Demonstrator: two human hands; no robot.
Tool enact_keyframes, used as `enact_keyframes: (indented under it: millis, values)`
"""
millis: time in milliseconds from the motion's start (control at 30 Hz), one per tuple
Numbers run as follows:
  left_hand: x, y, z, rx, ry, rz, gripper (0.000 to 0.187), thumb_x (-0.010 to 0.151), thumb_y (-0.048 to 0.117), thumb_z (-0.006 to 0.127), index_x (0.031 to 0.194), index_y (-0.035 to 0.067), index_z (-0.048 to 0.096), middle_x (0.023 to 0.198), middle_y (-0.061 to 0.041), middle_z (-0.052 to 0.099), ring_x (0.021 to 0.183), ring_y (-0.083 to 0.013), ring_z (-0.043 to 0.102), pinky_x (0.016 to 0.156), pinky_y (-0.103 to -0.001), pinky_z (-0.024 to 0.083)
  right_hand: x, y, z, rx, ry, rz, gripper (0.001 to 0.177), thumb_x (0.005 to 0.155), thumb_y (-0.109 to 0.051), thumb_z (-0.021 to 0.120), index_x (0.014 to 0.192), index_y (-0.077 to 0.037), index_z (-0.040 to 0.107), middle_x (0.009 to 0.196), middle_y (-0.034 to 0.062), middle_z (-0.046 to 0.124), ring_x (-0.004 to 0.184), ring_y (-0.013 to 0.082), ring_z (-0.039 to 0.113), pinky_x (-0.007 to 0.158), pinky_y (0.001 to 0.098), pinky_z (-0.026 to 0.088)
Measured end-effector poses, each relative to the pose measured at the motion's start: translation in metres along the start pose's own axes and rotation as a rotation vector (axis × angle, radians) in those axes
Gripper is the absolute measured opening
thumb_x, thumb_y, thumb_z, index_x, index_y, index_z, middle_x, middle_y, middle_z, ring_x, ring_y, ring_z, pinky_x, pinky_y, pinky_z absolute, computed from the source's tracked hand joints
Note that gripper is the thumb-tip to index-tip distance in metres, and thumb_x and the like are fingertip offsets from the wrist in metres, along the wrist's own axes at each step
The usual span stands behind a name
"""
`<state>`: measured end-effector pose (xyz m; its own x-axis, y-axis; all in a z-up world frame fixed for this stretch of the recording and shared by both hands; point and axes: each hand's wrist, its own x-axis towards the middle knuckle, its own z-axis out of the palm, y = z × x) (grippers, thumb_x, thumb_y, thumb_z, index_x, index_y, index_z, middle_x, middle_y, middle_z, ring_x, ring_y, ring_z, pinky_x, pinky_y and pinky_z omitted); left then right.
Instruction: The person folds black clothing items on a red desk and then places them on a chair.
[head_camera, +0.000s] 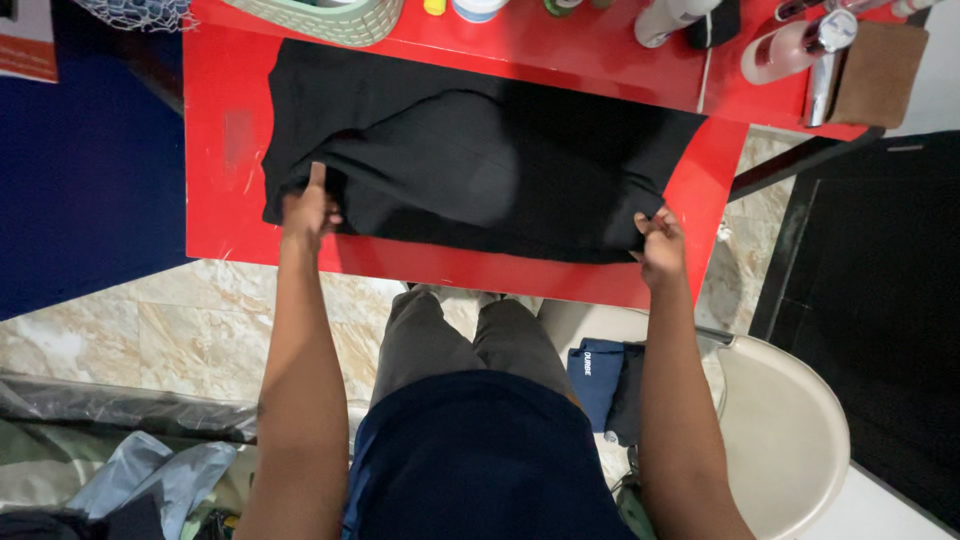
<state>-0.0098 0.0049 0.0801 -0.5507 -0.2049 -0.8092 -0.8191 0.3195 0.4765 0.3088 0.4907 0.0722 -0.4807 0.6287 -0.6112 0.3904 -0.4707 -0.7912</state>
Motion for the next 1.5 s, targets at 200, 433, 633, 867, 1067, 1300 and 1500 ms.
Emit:
enact_keyframes:
  millis: [200,433,633,867,1067,1300,1500]
  values:
    - [0.039,-0.031,0.007,-1.265,-1.039,0.460,0.056,0.112,0.058,0.061,0.103,0.003,0.059,0.099,-0.015,0.069,0.099,-0.0365,0.066,0.103,-0.061,0.050,-0.015,-0.010,0.014,0.114,-0.010,-0.282,0.040,0.097,0.004,0.061,0.131,-0.012,0.050,0.117,0.0050,0.071,0.106,0.0152,0.066,0.093,0.0318,0.054]
    - [0.038,0.017,-0.001,-0.921,-0.620,0.464,0.037,0.098,0.035,0.071,0.119,0.007,0.059,0.121,-0.010,0.067,0.119,-0.0259,0.065,0.110,-0.043,0.051,-0.058,-0.031,0.028,0.319,-0.261,-0.206,0.031,0.099,0.004,0.057,0.127,-0.007,0.056,0.119,0.0059,0.070,0.111,0.0172,0.067,0.101,0.0326,0.055]
    - [0.073,0.027,-0.030,-0.253,-0.226,0.227,0.044,0.102,0.044,0.058,0.101,0.000,0.061,0.091,-0.013,0.065,0.087,-0.0290,0.074,0.078,-0.041,0.058,-0.003,0.038,0.002,-0.119,0.025,-0.247,0.014,0.103,-0.002,0.067,0.108,-0.007,0.056,0.105,0.0029,0.063,0.091,0.0122,0.057,0.074,0.0296,0.046]
    - [0.073,-0.001,-0.115,0.295,0.223,1.406,0.034,0.091,-0.001,0.075,0.119,-0.007,0.057,0.105,-0.023,0.062,0.098,-0.0331,0.062,0.084,-0.045,0.051,-0.027,0.042,-0.012,-0.205,0.104,-0.038,0.021,0.095,-0.019,0.066,0.115,-0.015,0.059,0.104,-0.0027,0.060,0.089,0.0109,0.054,0.071,0.0292,0.043]
    - [0.070,-0.025,-0.104,0.529,0.132,1.087,0.015,0.113,0.009,0.070,0.119,-0.003,0.063,0.101,-0.020,0.067,0.096,-0.0289,0.062,0.087,-0.043,0.051,-0.045,0.098,-0.029,0.017,0.055,-0.100,0.033,0.093,-0.015,0.055,0.126,-0.013,0.053,0.110,-0.0011,0.055,0.096,0.0105,0.057,0.081,0.0308,0.053]
    - [0.038,-0.026,-0.114,0.412,0.012,0.928,0.026,0.103,0.022,0.073,0.110,-0.002,0.064,0.091,-0.017,0.072,0.083,-0.0365,0.070,0.078,-0.043,0.053,-0.032,0.092,-0.047,-0.197,-0.013,-0.297,0.030,0.098,0.007,0.060,0.119,-0.010,0.047,0.106,0.0008,0.057,0.083,0.0085,0.052,0.070,0.0252,0.045]
    - [-0.011,-0.069,-0.094,0.764,0.307,0.919,0.031,0.090,0.026,0.084,0.111,0.008,0.069,0.097,-0.015,0.070,0.090,-0.0391,0.067,0.077,-0.048,0.051,-0.029,0.056,-0.060,-0.720,0.524,-0.367,0.036,0.085,0.009,0.061,0.115,-0.008,0.050,0.103,0.0078,0.058,0.086,0.0217,0.054,0.077,0.0375,0.044]
